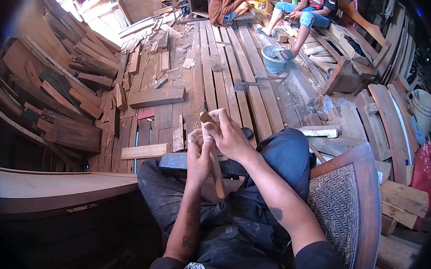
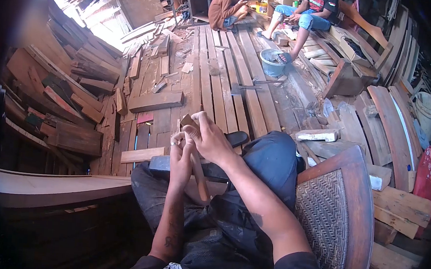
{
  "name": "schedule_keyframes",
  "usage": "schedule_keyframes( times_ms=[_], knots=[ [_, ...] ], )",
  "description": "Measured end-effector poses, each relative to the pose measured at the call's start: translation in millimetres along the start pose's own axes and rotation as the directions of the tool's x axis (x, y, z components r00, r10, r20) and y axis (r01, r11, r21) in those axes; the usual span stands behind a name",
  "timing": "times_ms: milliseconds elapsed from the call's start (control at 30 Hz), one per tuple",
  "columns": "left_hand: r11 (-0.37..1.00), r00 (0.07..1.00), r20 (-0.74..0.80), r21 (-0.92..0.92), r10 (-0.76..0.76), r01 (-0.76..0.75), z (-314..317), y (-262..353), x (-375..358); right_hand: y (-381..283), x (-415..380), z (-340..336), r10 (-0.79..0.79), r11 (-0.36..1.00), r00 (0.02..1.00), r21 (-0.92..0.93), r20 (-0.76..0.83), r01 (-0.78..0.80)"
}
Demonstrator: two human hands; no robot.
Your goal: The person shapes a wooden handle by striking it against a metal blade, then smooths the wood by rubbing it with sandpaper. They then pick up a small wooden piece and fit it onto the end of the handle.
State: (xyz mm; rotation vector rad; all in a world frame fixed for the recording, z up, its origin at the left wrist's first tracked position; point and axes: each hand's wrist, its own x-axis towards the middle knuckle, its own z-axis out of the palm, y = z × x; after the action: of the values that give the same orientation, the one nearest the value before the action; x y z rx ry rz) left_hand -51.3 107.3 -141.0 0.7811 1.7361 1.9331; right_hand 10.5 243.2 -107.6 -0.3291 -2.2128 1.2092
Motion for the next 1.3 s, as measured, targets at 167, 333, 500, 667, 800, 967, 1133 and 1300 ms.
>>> schedule_keyframes(
  times_ms=[167, 333, 500, 667, 800, 967, 1133, 1300],
  knots=[
    [1.0, 0.999, -0.03, -0.014, 0.021, -0.022, 6, 21, -1, -13, -2, -12, 0.088, 0.996, 0.977, -0.029, 0.192, -0.084],
    [0.982, 0.988, 0.029, -0.102, -0.154, 0.156, 6, 27, -3, -12, -3, -14, 0.097, 0.99, 0.992, 0.091, 0.08, -0.104],
    [0.992, 0.993, 0.029, -0.056, -0.111, 0.112, 7, 21, -2, -15, -1, -21, 0.165, 0.968, 0.98, 0.171, 0.107, -0.182],
    [0.997, 0.999, 0.017, 0.069, -0.048, 0.047, 4, 9, -1, 1, 3, -22, 0.149, 0.973, 0.988, 0.172, 0.04, -0.154],
    [0.992, 0.998, 0.025, 0.107, -0.064, 0.061, 7, 15, -2, -10, 2, -28, 0.045, 0.998, 0.999, 0.052, -0.001, -0.045],
    [0.985, 0.982, 0.069, 0.016, -0.175, 0.174, 6, 28, -2, -7, 5, -29, 0.021, 1.0, 1.0, 0.014, -0.022, -0.021],
    [0.991, 0.991, 0.013, 0.028, -0.133, 0.133, 6, 17, 0, -10, 2, -25, -0.019, 0.992, 0.996, 0.123, 0.087, 0.008],
    [0.987, 0.985, 0.067, 0.039, -0.159, 0.157, 8, 29, -3, -11, 6, -29, 0.056, 0.998, 0.997, 0.017, -0.044, -0.055]
  ],
)
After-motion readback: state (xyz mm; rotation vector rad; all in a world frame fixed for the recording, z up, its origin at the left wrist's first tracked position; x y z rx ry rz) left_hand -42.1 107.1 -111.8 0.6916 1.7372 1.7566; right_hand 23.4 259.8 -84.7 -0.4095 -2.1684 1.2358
